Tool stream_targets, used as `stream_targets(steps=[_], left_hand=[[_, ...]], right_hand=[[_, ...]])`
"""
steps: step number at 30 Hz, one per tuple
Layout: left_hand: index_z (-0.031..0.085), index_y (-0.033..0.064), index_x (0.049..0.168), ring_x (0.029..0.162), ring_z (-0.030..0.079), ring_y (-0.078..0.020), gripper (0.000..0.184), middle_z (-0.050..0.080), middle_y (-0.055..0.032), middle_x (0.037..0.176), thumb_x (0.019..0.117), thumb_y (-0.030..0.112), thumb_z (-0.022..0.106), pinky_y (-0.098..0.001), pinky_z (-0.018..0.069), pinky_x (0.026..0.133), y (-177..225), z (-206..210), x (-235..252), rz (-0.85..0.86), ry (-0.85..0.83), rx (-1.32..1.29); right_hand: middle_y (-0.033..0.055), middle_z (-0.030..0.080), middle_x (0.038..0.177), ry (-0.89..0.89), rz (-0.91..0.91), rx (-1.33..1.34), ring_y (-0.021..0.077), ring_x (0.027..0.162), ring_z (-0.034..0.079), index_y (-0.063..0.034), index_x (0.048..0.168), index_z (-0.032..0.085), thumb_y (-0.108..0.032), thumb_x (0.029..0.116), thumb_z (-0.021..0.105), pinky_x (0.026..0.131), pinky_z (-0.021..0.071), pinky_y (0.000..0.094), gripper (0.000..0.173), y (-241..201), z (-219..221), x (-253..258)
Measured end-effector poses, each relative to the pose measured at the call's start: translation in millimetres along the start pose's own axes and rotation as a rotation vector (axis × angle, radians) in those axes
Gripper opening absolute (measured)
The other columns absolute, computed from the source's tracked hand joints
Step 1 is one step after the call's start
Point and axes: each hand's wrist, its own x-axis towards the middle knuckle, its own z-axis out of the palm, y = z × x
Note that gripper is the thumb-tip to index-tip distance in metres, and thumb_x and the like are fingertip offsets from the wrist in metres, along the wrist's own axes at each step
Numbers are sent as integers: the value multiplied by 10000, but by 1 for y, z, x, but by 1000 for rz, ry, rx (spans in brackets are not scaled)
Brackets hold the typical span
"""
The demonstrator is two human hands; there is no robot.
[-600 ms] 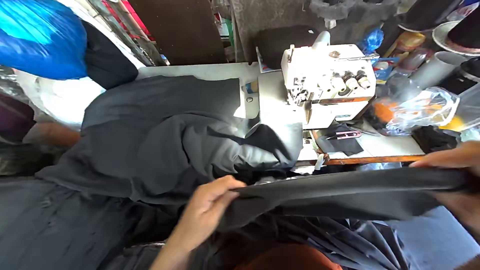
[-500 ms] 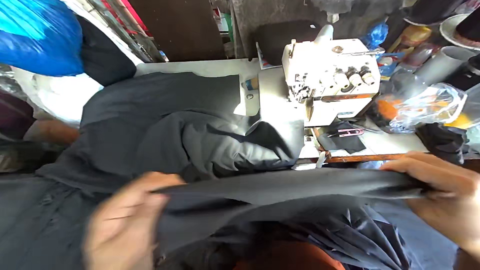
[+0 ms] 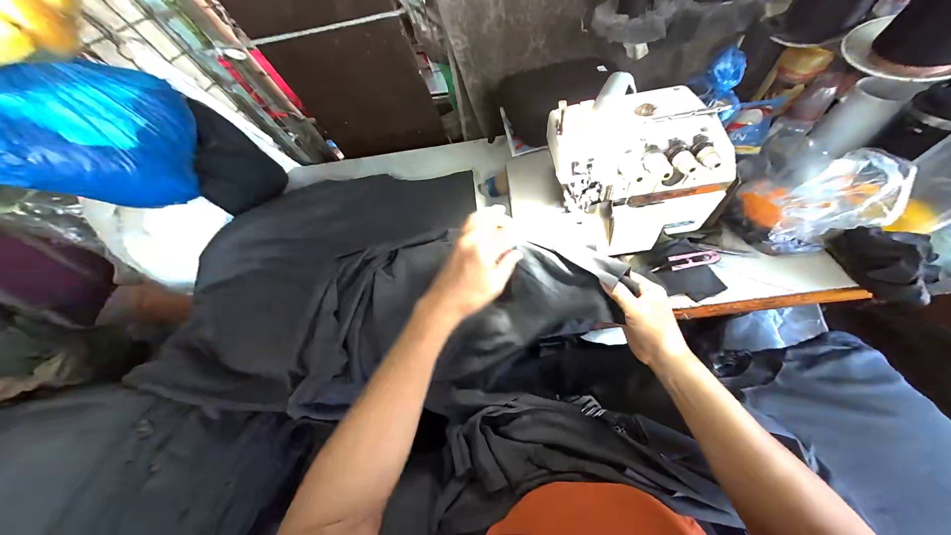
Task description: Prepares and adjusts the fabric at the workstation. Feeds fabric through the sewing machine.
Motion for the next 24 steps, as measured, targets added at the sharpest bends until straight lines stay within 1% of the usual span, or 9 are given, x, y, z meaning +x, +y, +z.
stream_targets(steps=[2, 4, 6, 8, 10, 12, 15, 21, 24], left_hand=[[751, 91, 1167, 1261, 579, -271, 244, 671, -118, 1254, 958, 162, 645, -437, 456, 1097, 24, 30, -2, 180, 11, -132], [734, 104, 1236, 1223, 613, -253, 316, 681, -109, 1279, 948, 218, 674, -419, 471, 1062, 38, 44, 2, 236, 36, -150], [754, 102, 1179, 1178, 630, -238, 260, 701, -93, 1233, 958, 213, 672, -406, 476, 1039, 43, 45, 10, 239, 59, -169], [794, 112, 1015, 1058, 643, -190, 158, 720, -56, 1079, 976, 178, 655, -391, 482, 963, 41, 38, 18, 236, 72, -227], [781, 79, 927, 947, 648, -136, 164, 720, -39, 961, 981, 128, 634, -352, 499, 891, 41, 27, 24, 220, 69, -316], [740, 16, 936, 895, 665, -83, 167, 718, -57, 935, 993, 73, 594, -261, 544, 852, 42, 15, 29, 164, 65, -398], [688, -20, 1015, 841, 627, -39, 140, 679, -75, 972, 1009, 51, 568, -179, 527, 783, 43, 5, 42, 68, 95, -404], [740, 1, 1007, 898, 696, -173, 157, 726, -137, 985, 981, 58, 597, -302, 554, 840, 27, 32, 72, -26, 127, -194], [743, 5, 971, 871, 685, -175, 169, 722, -125, 941, 985, 93, 600, -333, 547, 824, 18, 51, 77, -111, 72, -194]], right_hand=[[50, 737, 905, -24, -58, -16, 108, 840, 721, -3, 1053, 692, -81, 1014, 587, 790, 624, 306, 137, -2, -2, -4], [37, 741, 910, -61, -116, -31, 88, 861, 718, -7, 1037, 700, -63, 1008, 583, 825, 614, 293, 133, -5, -2, -4], [29, 743, 916, -84, -172, -62, 70, 878, 710, -11, 1018, 714, -46, 994, 598, 843, 602, 273, 124, -5, -2, -5], [4, 735, 905, -103, -228, -117, 40, 876, 695, -34, 982, 727, -55, 975, 619, 844, 585, 243, 110, -5, -1, -8], [-18, 742, 900, -142, -286, -199, 13, 870, 694, -56, 971, 746, -88, 961, 654, 842, 584, 222, 97, -4, -5, -11], [-24, 750, 934, -194, -331, -259, -9, 884, 692, -48, 1007, 752, -94, 960, 668, 847, 584, 198, 107, -1, -12, -15], [-5, 743, 949, -204, -348, -240, 7, 896, 692, -28, 1011, 743, -60, 983, 607, 848, 584, 199, 143, 6, -18, -22], [25, 726, 912, -39, -280, -317, 34, 771, 694, -1, 989, 743, -84, 991, 596, 736, 607, 217, 168, 26, -13, -19], [59, 715, 914, 65, -163, -340, 68, 692, 684, 6, 1215, 675, -74, 933, 674, 630, 603, 241, 294, 29, -10, -6]])
